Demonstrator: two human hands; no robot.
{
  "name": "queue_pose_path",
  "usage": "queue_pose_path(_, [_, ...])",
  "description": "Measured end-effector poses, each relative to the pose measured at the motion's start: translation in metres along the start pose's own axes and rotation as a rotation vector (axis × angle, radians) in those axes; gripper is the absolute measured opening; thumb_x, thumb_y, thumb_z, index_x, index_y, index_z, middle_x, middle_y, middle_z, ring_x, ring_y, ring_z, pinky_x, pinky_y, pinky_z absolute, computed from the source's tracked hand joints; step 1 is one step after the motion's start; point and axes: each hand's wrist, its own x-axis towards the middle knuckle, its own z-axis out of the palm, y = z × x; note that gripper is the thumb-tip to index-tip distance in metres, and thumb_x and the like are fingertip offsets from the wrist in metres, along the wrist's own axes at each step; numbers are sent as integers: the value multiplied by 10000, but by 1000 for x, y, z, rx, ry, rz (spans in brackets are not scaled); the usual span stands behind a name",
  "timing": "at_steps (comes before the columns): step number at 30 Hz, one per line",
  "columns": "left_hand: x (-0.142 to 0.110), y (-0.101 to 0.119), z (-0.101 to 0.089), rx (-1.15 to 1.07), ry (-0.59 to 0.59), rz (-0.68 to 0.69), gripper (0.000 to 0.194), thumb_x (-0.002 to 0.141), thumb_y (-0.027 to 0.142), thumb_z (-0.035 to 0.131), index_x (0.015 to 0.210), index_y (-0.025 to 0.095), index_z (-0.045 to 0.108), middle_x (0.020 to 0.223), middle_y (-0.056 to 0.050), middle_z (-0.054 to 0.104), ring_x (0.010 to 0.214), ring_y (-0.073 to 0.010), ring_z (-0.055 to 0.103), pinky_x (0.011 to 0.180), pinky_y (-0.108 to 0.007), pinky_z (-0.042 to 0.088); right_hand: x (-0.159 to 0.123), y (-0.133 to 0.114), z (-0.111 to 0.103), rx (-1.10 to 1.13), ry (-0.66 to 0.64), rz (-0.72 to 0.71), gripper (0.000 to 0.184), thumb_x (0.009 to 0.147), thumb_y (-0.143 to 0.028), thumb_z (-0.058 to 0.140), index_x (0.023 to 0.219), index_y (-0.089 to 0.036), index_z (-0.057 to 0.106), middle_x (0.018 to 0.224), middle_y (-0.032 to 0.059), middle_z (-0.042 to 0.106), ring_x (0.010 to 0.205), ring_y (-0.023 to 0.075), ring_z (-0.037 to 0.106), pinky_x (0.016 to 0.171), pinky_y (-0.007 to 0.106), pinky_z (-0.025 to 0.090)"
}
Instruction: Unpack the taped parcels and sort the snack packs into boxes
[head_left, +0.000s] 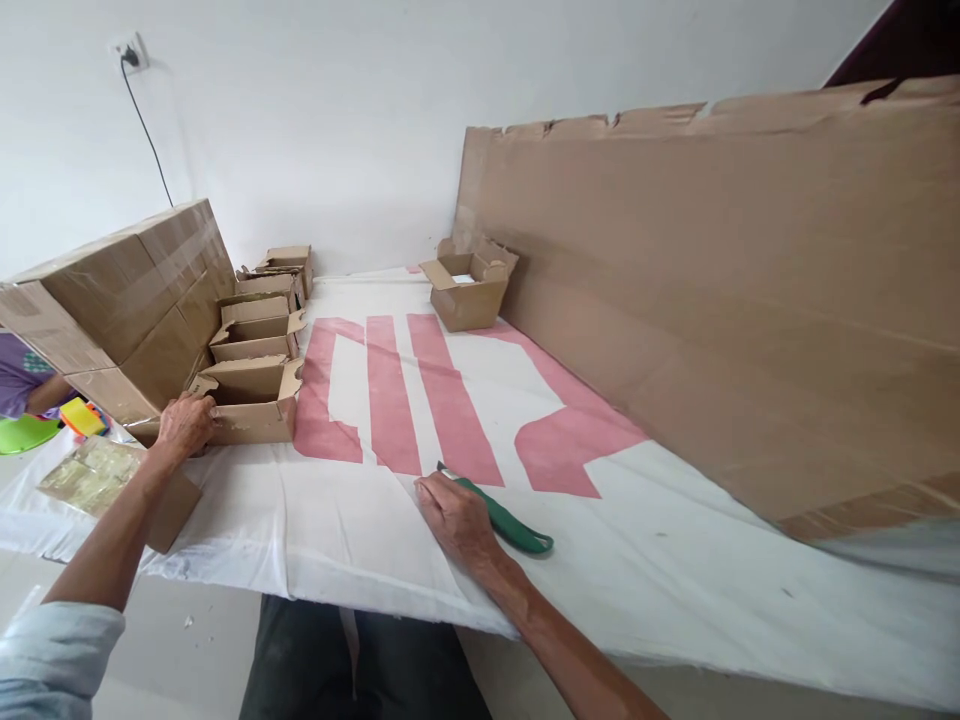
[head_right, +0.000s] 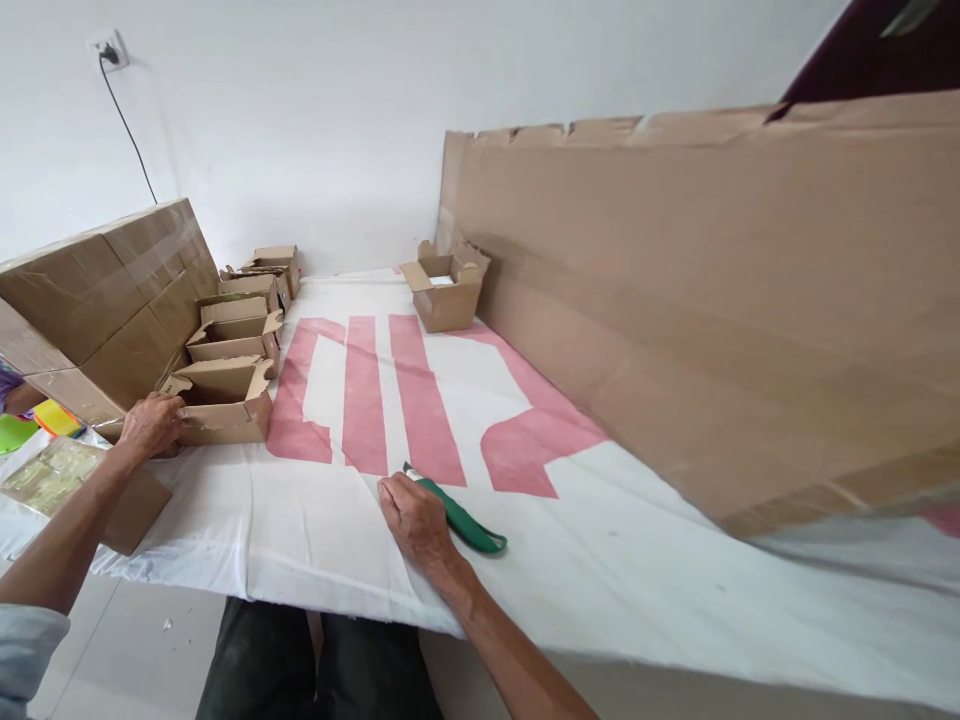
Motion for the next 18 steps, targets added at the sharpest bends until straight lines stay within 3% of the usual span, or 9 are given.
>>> queue_pose_path(4, [-3,9,0,19,-6,0,215,907,258,666,1096,238,767,1242,-149,776,1285,-384,681,1070,-496,547,1,2,-1,5,-17,17,348,1106,-262,491,787,-252,629,724,25,654,649,198,601,655,338,421])
queue_pose_path(9, [-9,20,-8,36,-5,-54,201,940,273,657,1107,218,756,1238,-177,748,1303,-434,652,1052,-562,548,1,3,0,-1,-31,34,365,1110,-266,473,778,-257,625,739,33,664,682,206,607,686,333,428])
queue_pose_path(12, [-25,38,-11,5,102,-71,324,931,274,673,1245,219,730,1381,-192,687,1329,-445,619,1051,-578,549,-1,3,0,-25,-31,26,388,1123,-271,451,771,-258,616,738,34,653,693,209,606,696,333,424])
queue_pose_path(15, [-59,72,5,-79,201,5,385,988,239,611,1365,222,689,1511,-185,641,1366,-395,617,1095,-530,551,-2,3,-1,-41,-33,25,398,1136,-297,450,777,-255,618,723,30,640,685,208,602,696,331,424])
queue_pose_path(18, [-109,108,45,-258,161,149,436,1054,332,586,1467,204,642,1608,-211,610,1445,-383,615,1144,-518,558,-4,3,-4,-41,-37,28,394,1139,-321,460,792,-254,634,729,35,649,694,215,610,700,332,430])
